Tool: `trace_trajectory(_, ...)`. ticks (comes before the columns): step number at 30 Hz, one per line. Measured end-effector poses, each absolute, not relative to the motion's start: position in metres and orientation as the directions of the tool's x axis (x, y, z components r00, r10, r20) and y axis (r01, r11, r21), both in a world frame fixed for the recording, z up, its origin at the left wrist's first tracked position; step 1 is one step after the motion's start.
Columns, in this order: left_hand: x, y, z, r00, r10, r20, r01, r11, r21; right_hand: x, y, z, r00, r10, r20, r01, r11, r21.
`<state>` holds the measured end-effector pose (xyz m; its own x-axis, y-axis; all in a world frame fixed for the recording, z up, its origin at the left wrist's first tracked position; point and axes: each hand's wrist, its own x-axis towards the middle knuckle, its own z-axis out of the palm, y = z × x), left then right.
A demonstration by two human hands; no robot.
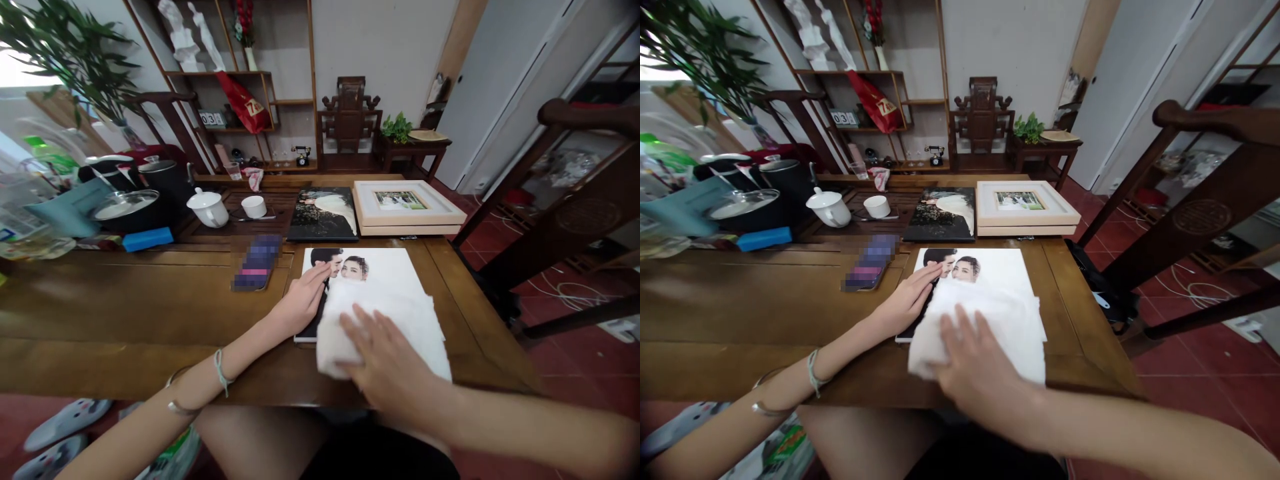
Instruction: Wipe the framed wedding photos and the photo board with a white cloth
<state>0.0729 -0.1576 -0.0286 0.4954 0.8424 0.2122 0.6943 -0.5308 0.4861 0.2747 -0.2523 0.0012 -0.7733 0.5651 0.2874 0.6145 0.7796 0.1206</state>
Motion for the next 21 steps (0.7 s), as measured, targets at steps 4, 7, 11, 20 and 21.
trace_trajectory(4, 0.072, -0.157, -0.029, 0.493, 0.848, 0.195, 0.698, -0.52, 0.493, 0.259, -0.274, -0.003, -0.79, 0.483, 0.378, 0.569, 0.808, 0.155)
trace_trajectory(7, 0.071, -0.156, -0.031, 0.497, 0.841, 0.213, 0.683, -0.531, 0.501, 0.258, -0.251, 0.006, -0.773, 0.575, 0.268, 0.617, 0.779, 0.112)
trace_trajectory(11, 0.069, -0.154, -0.035, 0.505, 0.832, 0.229, 0.662, -0.544, 0.516, 0.256, -0.218, 0.016, -0.687, 0.713, 0.139, 0.727, 0.672, 0.143)
trace_trajectory(20, 0.068, -0.153, -0.033, 0.513, 0.836, 0.197, 0.679, -0.535, 0.503, 0.254, -0.257, 0.006, -0.83, 0.513, 0.219, 0.535, 0.843, 0.05)
trace_trajectory(21, 0.069, -0.153, -0.033, 0.509, 0.837, 0.199, 0.681, -0.533, 0.502, 0.26, -0.252, 0.008, -0.831, 0.519, 0.198, 0.529, 0.849, -0.006)
